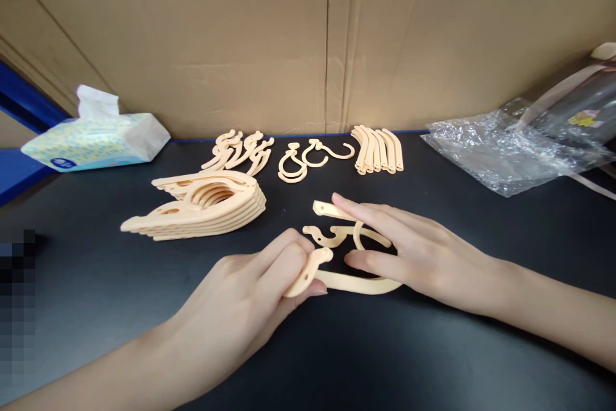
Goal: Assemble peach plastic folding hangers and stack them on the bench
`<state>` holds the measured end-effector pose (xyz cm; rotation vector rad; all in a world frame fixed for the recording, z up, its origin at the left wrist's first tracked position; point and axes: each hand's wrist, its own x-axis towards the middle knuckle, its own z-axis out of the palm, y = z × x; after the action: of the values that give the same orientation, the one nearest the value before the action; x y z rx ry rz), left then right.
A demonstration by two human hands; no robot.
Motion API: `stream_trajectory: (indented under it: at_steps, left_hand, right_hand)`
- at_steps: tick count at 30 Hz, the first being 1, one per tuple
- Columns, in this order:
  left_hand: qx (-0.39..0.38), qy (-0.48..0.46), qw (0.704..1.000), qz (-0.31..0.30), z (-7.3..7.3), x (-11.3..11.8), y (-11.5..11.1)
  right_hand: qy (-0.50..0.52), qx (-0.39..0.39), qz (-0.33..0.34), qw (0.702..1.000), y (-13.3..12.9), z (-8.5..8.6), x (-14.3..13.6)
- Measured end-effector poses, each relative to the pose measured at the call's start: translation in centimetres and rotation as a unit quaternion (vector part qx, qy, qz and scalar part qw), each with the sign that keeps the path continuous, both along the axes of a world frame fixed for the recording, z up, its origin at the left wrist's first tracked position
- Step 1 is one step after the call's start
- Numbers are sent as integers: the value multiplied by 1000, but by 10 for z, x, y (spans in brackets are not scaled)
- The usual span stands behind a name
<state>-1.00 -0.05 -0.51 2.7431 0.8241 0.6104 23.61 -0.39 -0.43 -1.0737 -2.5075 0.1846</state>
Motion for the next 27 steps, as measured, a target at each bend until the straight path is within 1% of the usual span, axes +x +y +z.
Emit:
stream_trajectory:
  at_steps: [3,6,10,12,14,16,18,20,22,24,25,27]
  left_hand:
    - [3,0,1000,2,1,0,0]
    - [6,2,1000,7,2,0,-1]
    - [13,-3,1000,9,2,0,-1]
    - [9,-1,1000,6,1,1,-1]
    - [3,2,1000,1,1,1,-1]
    - [1,1,1000,-1,1,2,-2]
    - [2,-1,1000,-1,2,2,-2]
    - [5,1,1000,-2,3,2,-2]
    - [9,2,1000,-2,3,1,-2]
    - [11,0,1000,4,3,1,-2]
    - [12,-2,1000,8,3,1,-2]
    - [15,-6,1000,14,2,0,-2]
  right_hand:
    - [0,-13,-2,1000,1,3,-1]
    - [12,-54,-8,998,1,6,-1]
    - [44,-128,-58,989,-1,8,-4]
    - [66,-163,-71,982,-2,9,-6]
    - [83,-181,-67,978,-4,10,-7]
    - [87,-183,-58,978,-4,11,-8]
    - [80,-173,-51,980,-5,11,-7]
    - [65,-139,-27,988,-4,9,-6]
    - [34,-71,37,996,-3,7,-3]
    - [0,-11,105,994,-3,4,0]
    - [-9,5,124,992,-3,3,1]
    - [-16,22,132,991,-2,2,1]
